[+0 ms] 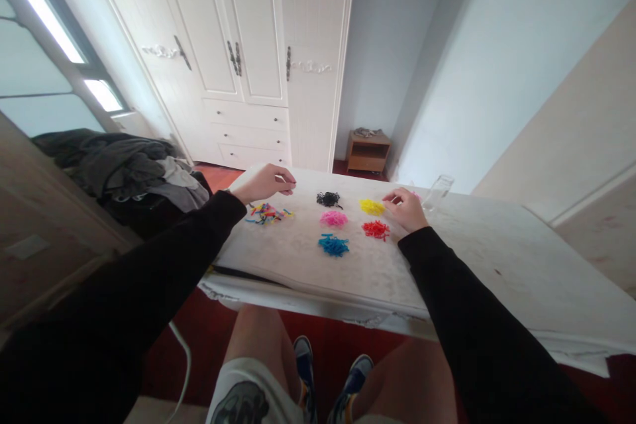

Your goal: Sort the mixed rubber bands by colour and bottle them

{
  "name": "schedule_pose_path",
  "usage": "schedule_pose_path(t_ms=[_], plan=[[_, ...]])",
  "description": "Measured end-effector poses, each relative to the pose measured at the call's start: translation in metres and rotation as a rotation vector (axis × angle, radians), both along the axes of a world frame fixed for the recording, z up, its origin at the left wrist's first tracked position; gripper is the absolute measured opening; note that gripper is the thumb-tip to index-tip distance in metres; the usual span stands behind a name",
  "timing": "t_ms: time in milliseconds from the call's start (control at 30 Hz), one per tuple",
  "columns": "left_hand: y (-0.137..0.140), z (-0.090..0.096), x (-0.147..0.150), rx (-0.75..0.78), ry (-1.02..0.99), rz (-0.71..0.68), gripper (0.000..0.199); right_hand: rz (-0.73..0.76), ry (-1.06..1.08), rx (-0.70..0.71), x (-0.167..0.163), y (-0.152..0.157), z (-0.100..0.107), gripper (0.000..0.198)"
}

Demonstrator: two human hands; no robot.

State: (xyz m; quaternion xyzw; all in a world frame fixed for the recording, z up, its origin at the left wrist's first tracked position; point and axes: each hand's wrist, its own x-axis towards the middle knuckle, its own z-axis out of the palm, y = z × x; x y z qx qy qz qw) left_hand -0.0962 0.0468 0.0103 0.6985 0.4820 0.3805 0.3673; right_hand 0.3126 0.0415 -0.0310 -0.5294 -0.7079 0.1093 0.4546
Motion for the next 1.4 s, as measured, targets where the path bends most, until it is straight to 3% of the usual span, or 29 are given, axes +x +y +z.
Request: schedule_pose_path(t_ms=[300, 500, 800, 1100, 1267, 1400], plan=[[0.032, -0.008, 0.108, 0.279, -0.202, -0.123, 0.026, 0.048, -0.007, 0.003, -0.002, -0.002, 0.004, 0.01], [0.042, -0.026, 0.149, 0.334, -0.258, -0.17, 0.027, 0.109, -0.001, 0.009, -0.01, -0.006, 0.01, 0.016], [0.004, -0.034, 0.153, 0.361, -0.148, -0.373, 0.018, 0.327, -0.095, 0.009, -0.032, -0.026, 0.02, 0.015], [-0.001, -0.031, 0.152, 0.414, -0.118, -0.365, 0.018, 0.339, -0.109, 0.003, -0.03, -0.03, 0.02, 0.014], [-0.001, -0.021, 0.147, 0.509, -0.04, -0.24, 0.013, 0.284, -0.077, -0.006, -0.027, -0.029, 0.02, 0.013], [0.014, -0.014, 0.126, 0.546, 0.09, -0.172, 0.011, 0.224, -0.069, 0.013, -0.022, -0.027, 0.02, 0.011]])
